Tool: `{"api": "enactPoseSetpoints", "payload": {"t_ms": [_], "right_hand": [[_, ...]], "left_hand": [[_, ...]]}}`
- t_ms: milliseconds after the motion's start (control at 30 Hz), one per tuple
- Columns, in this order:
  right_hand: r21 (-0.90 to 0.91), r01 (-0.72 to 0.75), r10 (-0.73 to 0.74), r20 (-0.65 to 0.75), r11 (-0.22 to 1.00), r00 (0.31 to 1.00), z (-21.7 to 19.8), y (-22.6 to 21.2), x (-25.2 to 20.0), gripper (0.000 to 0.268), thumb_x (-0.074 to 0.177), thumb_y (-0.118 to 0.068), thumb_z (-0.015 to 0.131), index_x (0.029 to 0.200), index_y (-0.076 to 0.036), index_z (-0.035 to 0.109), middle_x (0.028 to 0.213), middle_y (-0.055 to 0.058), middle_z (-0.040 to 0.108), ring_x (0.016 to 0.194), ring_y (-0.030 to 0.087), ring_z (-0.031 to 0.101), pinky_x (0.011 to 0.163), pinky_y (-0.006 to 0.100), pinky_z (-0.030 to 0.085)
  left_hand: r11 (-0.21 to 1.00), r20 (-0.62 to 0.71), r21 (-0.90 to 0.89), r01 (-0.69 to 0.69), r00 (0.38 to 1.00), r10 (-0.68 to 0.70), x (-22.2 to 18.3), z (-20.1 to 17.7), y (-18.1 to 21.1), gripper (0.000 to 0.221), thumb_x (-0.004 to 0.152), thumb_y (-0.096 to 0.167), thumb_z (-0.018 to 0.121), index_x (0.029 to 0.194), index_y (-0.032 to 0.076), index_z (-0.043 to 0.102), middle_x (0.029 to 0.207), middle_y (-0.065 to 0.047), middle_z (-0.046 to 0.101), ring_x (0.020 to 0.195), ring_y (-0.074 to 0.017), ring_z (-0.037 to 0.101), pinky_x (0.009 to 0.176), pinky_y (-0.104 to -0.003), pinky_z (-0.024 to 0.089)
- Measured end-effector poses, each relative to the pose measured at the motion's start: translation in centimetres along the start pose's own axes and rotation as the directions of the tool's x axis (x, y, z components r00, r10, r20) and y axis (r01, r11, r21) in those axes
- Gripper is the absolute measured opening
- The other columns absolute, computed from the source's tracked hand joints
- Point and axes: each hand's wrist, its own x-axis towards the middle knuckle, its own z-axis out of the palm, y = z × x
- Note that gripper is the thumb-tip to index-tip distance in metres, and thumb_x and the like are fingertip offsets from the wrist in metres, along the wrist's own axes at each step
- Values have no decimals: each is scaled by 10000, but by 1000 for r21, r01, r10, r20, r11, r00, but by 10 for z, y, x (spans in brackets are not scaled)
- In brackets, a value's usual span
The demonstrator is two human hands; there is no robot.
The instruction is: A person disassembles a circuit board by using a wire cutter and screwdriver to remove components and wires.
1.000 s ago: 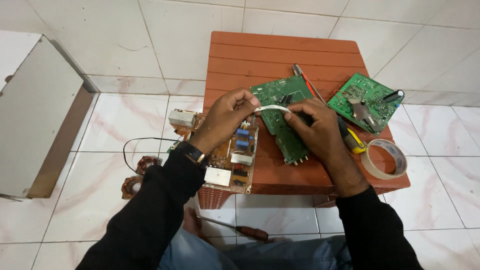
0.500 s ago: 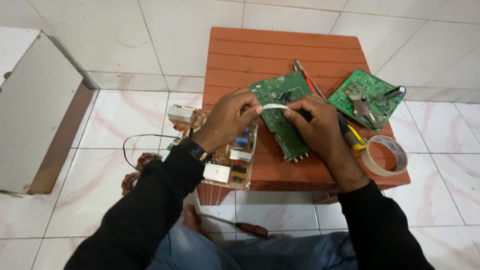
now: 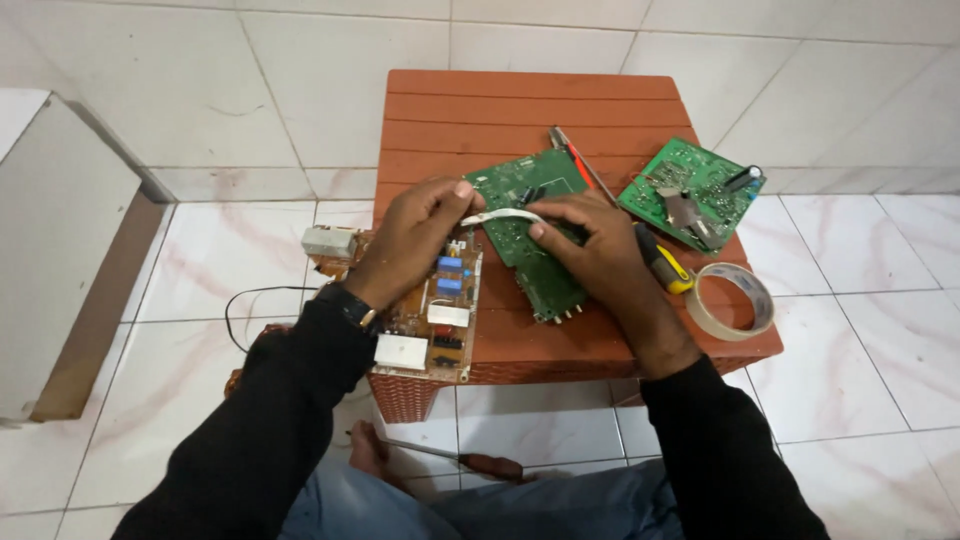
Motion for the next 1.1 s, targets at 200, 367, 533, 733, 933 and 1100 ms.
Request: {"api": "enactPoseSetpoints", "payload": {"t_ms": [200,367,533,733,933,1100], "right_hand": [[-34,13,-14,-13,999,1000,2,9,-1,59,945,-123,764,990,-89,782,1028,111,780,960,347,717,880,418,524],[-48,24,-24,-6,999,1000,2,11,-1,55,945,-119,769,995,-104,787,1023,90,784,938,327,720,869,401,530],[-69,57,-58,-10,996,998,6,21,-2,33,942,-135,783,966,-112,775,1014,63,786,917,308,723,858,385,531],[-41,49,-50,-12,998,999,3,11,1,35,939,-129,777,971,-116,783,1026,79,782,933,327,713,864,399,529],[-56,51,-51,-8,997,999,6,17,-2,60,936,-115,778,991,-130,798,1035,64,785,938,302,716,870,387,528],[-47,60,-59,15,997,998,1,6,1,80,938,-102,775,1015,-113,793,1034,90,781,930,336,715,849,417,521]], "left_hand": [[989,12,143,34,999,-36,8,5,13,379,1038,435,554,1006,104,736,874,-141,661,906,-269,675,871,-415,509],[963,78,268,2,997,-23,19,6,26,347,1026,403,556,991,102,724,857,-162,655,923,-361,692,849,-463,520],[927,269,374,-21,959,-87,29,15,39,289,978,318,580,1001,71,729,888,-241,699,952,-475,682,853,-543,512],[867,258,486,-110,966,-22,38,23,15,235,975,316,585,903,128,706,791,-196,695,876,-458,688,775,-512,535],[902,198,417,-111,980,29,30,23,-4,229,983,343,597,879,154,675,748,-183,663,824,-439,679,736,-493,534],[948,194,306,-82,981,22,32,22,-19,219,965,373,621,860,196,696,631,-148,611,698,-345,662,707,-420,531]]}}
